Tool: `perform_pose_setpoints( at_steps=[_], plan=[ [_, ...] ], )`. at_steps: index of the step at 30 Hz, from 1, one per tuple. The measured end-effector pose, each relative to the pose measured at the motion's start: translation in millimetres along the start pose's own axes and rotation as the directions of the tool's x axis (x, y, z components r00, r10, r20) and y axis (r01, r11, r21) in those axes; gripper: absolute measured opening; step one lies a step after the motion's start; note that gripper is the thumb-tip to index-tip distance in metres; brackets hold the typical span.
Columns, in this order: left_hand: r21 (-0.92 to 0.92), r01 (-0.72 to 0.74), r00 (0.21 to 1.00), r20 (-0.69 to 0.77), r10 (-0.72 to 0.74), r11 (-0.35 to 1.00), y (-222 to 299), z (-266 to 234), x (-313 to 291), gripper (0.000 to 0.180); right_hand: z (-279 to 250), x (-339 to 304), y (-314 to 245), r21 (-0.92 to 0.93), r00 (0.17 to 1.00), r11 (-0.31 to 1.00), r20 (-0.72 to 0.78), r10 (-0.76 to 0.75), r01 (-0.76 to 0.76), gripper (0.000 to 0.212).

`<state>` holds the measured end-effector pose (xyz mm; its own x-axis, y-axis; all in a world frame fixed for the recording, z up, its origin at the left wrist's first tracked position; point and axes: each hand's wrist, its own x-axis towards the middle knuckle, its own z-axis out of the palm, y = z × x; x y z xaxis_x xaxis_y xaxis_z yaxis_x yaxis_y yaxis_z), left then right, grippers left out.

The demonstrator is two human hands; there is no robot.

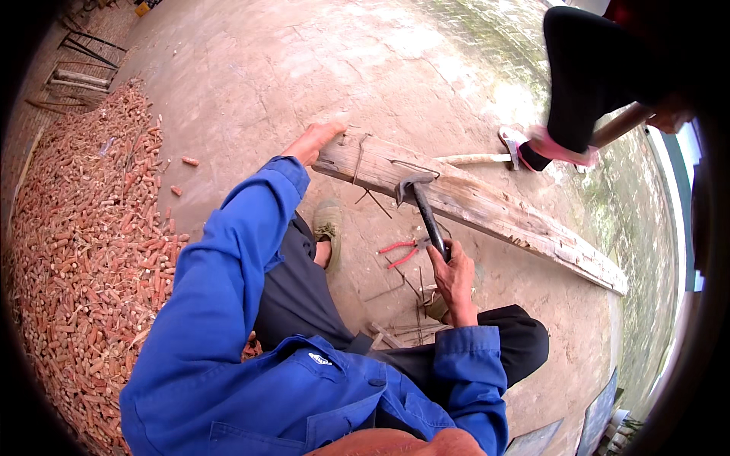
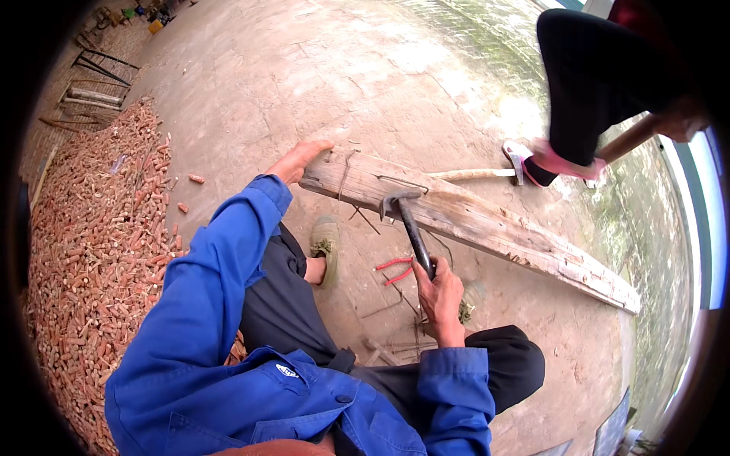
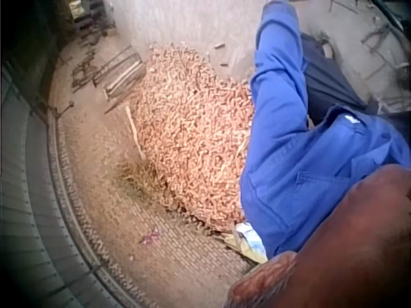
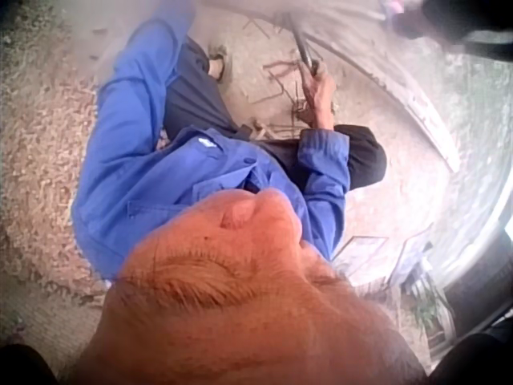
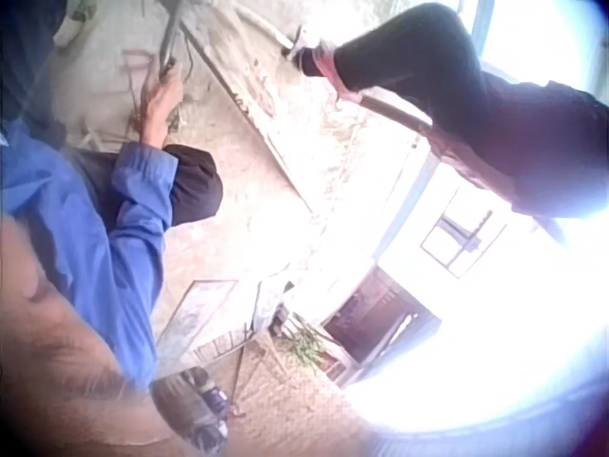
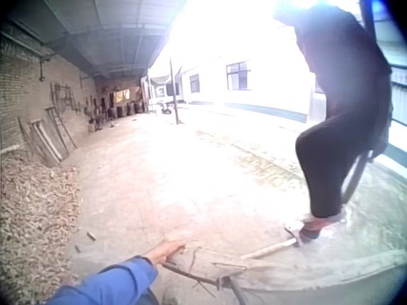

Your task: The person uses a hammer and a pair of pliers to adjust and secure metal spikes on a long wooden plank while another person holds it steady on an outdoor concrete area.

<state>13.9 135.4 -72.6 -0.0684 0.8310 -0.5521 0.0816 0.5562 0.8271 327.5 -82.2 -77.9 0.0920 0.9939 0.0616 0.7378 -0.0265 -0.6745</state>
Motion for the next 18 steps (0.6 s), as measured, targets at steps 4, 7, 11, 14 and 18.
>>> perform_pose_setpoints(
  at_steps=[4, 7, 11, 14, 18],
  plan=[
    [-0.058, -0.010, 1.000, 0.021, 0.011, 0.998, -3.1, -0.2, -3.2, 0.042, -14.5, 4.9, -8.7, 0.234, 0.971, 0.945, 0.131, 0.200, -0.227, 0.032],
    [-0.085, -0.101, 0.991, 0.084, 0.108, 0.991, -16.6, -8.6, 4.0, 0.044, -35.3, 7.6, -22.2, 0.548, 0.873, 0.681, 0.331, 0.358, -0.486, 0.033],
    [0.050, -0.037, 0.998, -0.055, 0.040, 0.998, -5.9, 3.8, -2.3, 0.048, -55.5, 25.5, -33.8, 0.433, 0.722, 0.628, 0.613, 0.320, -0.647, 0.031],
    [0.014, -0.095, 0.995, 0.017, 0.095, 0.995, 2.5, 3.8, -16.0, 0.056, -53.9, 24.9, -44.8, 0.352, 0.770, 0.734, 0.530, 0.355, -0.581, 0.029],
    [-0.049, -0.171, 0.980, 0.096, 0.175, 0.984, -6.6, -3.9, -18.5, 0.064, -66.8, 17.8, -49.9, 0.423, 0.844, 0.747, 0.407, 0.349, -0.513, 0.028]
  ],
)
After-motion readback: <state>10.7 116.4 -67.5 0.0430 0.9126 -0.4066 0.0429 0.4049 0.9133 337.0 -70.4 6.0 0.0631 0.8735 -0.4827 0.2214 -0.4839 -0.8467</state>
